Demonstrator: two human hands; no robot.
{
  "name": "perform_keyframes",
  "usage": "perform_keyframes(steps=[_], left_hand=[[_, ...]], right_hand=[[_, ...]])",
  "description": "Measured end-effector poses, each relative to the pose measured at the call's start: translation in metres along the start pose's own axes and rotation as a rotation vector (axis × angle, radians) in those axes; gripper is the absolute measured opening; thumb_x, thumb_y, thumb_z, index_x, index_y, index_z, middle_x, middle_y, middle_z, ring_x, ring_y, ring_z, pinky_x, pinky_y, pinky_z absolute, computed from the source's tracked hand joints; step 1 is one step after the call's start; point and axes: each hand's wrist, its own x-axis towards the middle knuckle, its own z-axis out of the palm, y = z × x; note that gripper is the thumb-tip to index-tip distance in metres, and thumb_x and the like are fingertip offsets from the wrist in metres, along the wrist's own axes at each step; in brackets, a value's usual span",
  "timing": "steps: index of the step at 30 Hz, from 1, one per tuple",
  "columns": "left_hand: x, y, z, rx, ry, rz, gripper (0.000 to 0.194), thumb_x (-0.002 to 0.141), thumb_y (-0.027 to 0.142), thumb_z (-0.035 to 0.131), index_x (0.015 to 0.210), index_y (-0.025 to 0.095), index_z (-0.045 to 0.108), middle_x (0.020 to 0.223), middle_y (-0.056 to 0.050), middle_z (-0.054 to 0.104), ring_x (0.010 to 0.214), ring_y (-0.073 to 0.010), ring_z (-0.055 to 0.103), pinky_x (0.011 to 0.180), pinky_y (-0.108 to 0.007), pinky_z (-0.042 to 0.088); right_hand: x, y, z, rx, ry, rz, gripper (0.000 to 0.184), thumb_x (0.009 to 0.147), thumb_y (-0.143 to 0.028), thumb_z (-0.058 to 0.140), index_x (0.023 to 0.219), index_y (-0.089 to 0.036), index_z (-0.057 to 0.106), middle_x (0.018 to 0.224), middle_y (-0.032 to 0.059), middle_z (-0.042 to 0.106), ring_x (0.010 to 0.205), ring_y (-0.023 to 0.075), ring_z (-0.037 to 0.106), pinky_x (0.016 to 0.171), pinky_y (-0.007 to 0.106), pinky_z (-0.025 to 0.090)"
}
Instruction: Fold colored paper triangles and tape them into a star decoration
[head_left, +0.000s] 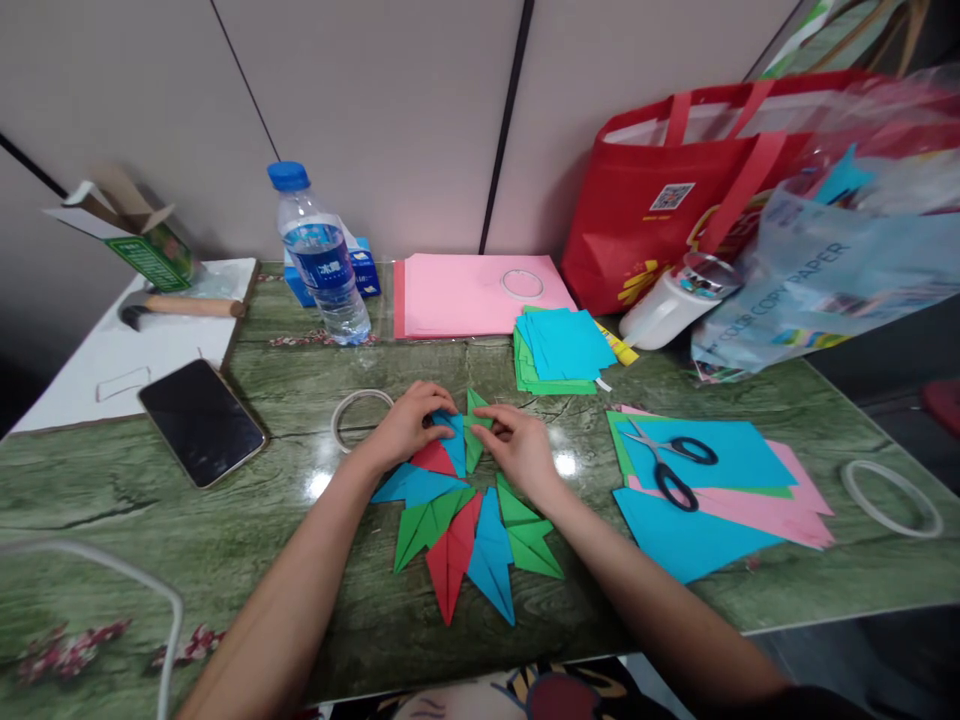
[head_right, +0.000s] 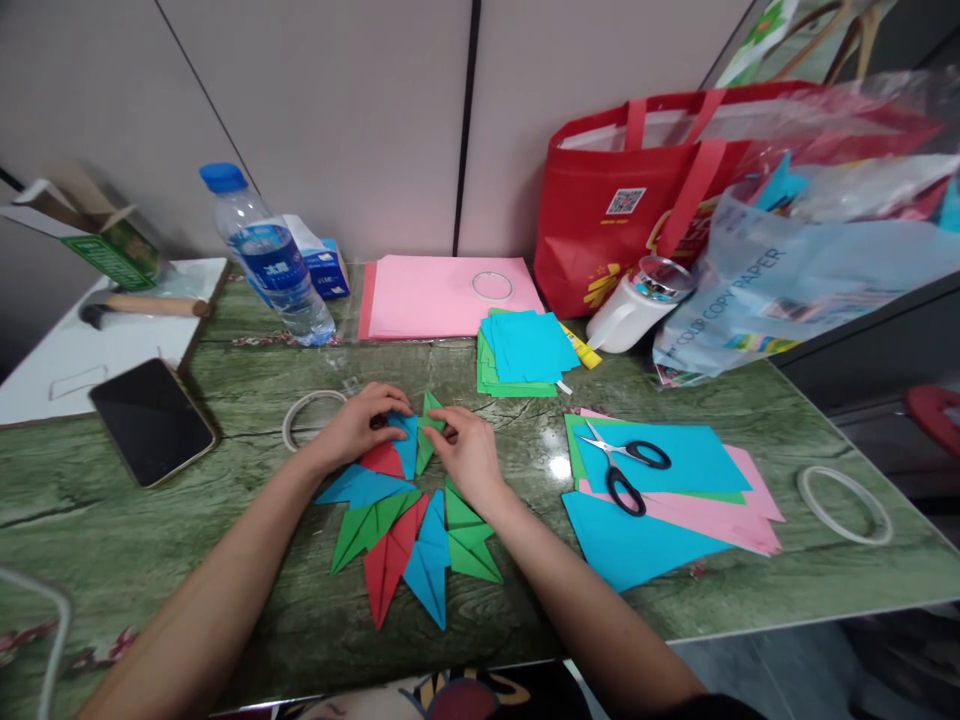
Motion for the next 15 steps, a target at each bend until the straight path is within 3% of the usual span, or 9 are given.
perform_keyframes(steps=[4, 10, 15], left_hand=[[0.0, 0.001, 0.0, -0.002, -0.003, -0.002, 0.022, 0.069, 0.014, 0.073, 0.089, 0.018, 0.064, 0.098, -0.005, 0.06, 0.096, -0.0209, 0.051, 0.088, -0.038, 0.042], [0.0, 0.0, 0.0, 0.013, -0.017, 0.009, 0.022, 0.07, 0.012, 0.071, 0.09, 0.018, 0.063, 0.099, -0.004, 0.06, 0.097, -0.0204, 0.051, 0.089, -0.038, 0.042], [0.0, -0.001, 0.001, 0.021, -0.013, 0.023, 0.023, 0.07, 0.014, 0.072, 0.091, 0.017, 0.064, 0.098, -0.005, 0.06, 0.096, -0.02, 0.051, 0.089, -0.039, 0.042]], right_hand=[[0.002, 0.006, 0.002, 0.164, -0.024, 0.096, 0.024, 0.074, -0.033, 0.066, 0.091, -0.016, 0.071, 0.079, 0.0049, 0.066, 0.047, 0.0109, 0.056, 0.045, 0.025, 0.047], [0.009, 0.006, -0.003, 0.246, -0.034, 0.15, 0.031, 0.066, -0.038, 0.073, 0.088, -0.015, 0.071, 0.107, 0.0121, 0.06, 0.045, 0.0083, 0.057, 0.043, 0.026, 0.048], [0.012, 0.007, -0.005, 0.252, -0.08, 0.19, 0.032, 0.063, -0.038, 0.075, 0.085, -0.015, 0.072, 0.108, 0.0123, 0.058, 0.045, 0.0094, 0.059, 0.042, 0.026, 0.049]])
